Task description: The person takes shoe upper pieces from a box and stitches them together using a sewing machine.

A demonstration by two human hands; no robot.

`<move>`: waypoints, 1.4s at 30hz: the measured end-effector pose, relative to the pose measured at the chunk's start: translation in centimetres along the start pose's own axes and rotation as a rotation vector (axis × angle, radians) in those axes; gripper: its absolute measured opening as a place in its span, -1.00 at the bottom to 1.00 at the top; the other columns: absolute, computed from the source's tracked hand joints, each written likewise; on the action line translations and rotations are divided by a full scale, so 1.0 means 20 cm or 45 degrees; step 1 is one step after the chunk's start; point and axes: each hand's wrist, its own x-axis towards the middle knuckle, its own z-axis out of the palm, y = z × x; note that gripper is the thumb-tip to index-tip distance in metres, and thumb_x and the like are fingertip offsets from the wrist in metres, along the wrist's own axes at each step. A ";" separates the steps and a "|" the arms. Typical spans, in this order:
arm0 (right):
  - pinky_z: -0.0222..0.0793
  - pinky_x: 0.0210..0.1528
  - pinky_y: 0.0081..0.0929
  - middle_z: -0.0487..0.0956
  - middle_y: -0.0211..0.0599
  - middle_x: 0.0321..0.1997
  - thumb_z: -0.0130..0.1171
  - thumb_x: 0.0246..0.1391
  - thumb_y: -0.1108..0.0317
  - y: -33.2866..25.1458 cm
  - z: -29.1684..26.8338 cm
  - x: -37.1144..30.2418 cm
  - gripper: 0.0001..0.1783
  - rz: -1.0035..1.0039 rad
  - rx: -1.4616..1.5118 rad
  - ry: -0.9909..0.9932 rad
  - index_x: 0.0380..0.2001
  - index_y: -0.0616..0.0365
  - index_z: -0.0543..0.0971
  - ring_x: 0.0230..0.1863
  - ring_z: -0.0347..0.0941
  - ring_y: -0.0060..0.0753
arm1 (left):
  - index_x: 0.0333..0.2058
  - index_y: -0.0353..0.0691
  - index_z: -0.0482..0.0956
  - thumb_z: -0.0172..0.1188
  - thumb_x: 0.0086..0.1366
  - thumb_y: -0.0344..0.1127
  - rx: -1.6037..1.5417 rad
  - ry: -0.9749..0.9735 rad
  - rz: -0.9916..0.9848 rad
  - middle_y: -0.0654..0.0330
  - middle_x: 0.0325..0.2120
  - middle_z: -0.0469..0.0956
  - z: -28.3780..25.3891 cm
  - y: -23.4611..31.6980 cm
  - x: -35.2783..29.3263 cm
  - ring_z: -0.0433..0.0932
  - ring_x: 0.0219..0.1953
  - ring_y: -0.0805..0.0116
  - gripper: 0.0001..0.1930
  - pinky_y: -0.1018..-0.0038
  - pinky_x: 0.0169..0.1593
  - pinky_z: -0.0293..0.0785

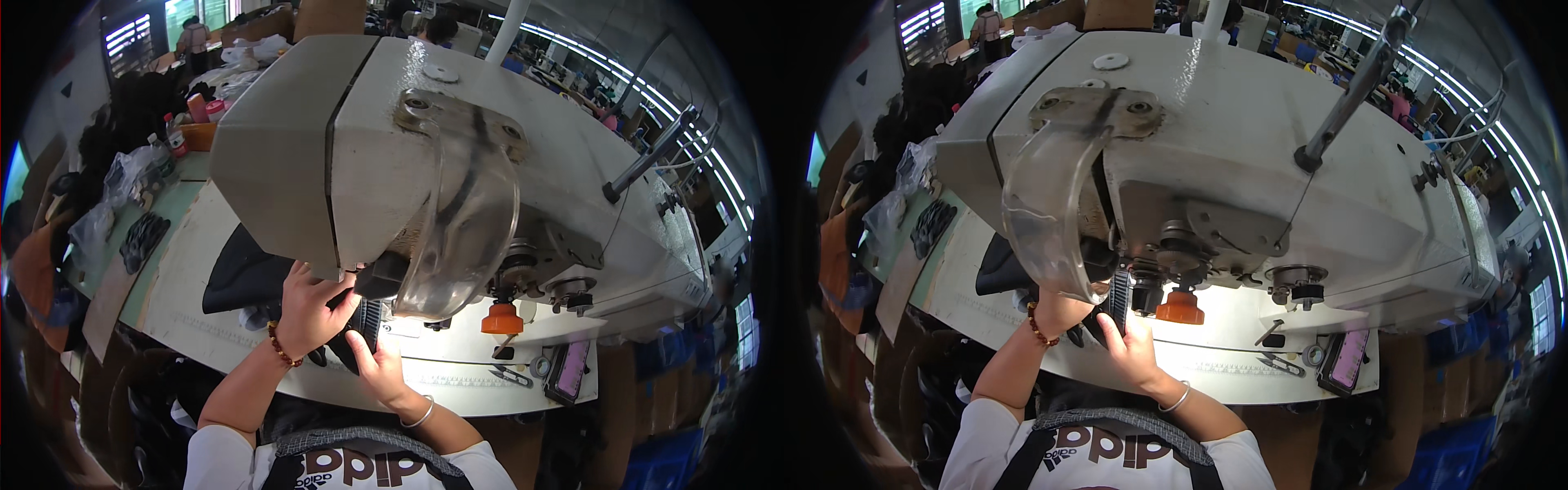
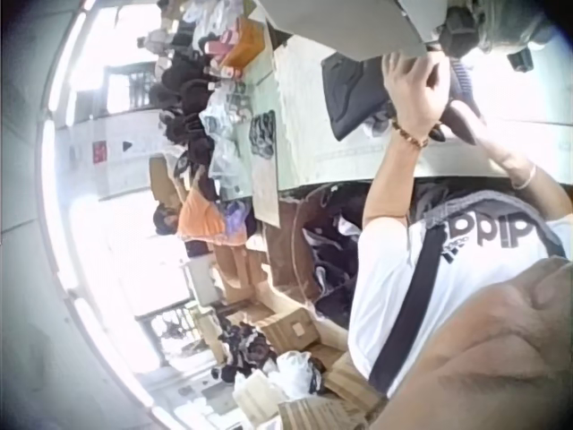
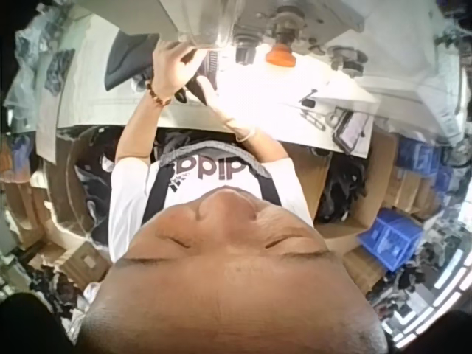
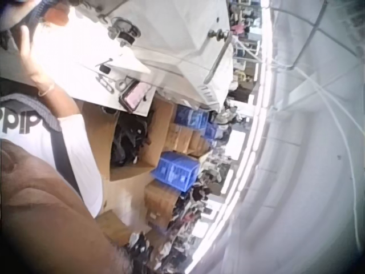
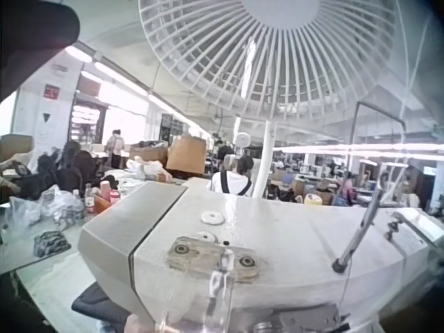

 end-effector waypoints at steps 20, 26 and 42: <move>0.44 0.01 -0.47 0.66 -0.22 -0.10 0.11 0.32 0.42 0.01 0.02 0.01 -0.71 0.096 -0.090 -0.034 0.04 0.32 0.55 -0.12 0.56 -0.43 | -0.26 -0.19 0.56 0.38 0.04 -0.43 -0.137 -0.284 0.007 0.11 -0.18 0.62 -0.10 -0.05 0.09 0.57 -0.14 -0.03 -0.73 0.17 -0.09 0.51; 0.38 0.13 -0.44 0.64 -0.16 -0.04 0.14 0.31 0.21 -0.05 -0.29 0.09 -0.58 0.383 0.104 -0.415 0.08 0.30 0.52 0.00 0.52 -0.35 | -0.08 -0.30 0.49 0.31 0.23 -0.17 0.040 -0.842 0.064 -0.08 -0.13 0.54 -0.35 -0.01 0.24 0.51 -0.05 -0.17 -0.61 0.10 -0.01 0.45; 0.46 -0.04 -0.36 0.66 -0.22 -0.18 0.16 0.18 0.47 -0.29 -0.53 0.26 -0.69 -0.125 -0.518 -0.265 0.00 0.17 0.64 -0.19 0.57 -0.33 | 0.01 -0.32 0.50 0.40 0.21 -0.17 -0.786 -0.937 -0.572 0.26 -0.11 0.54 -0.11 -0.20 0.27 0.46 -0.05 0.43 -0.51 0.43 0.06 0.42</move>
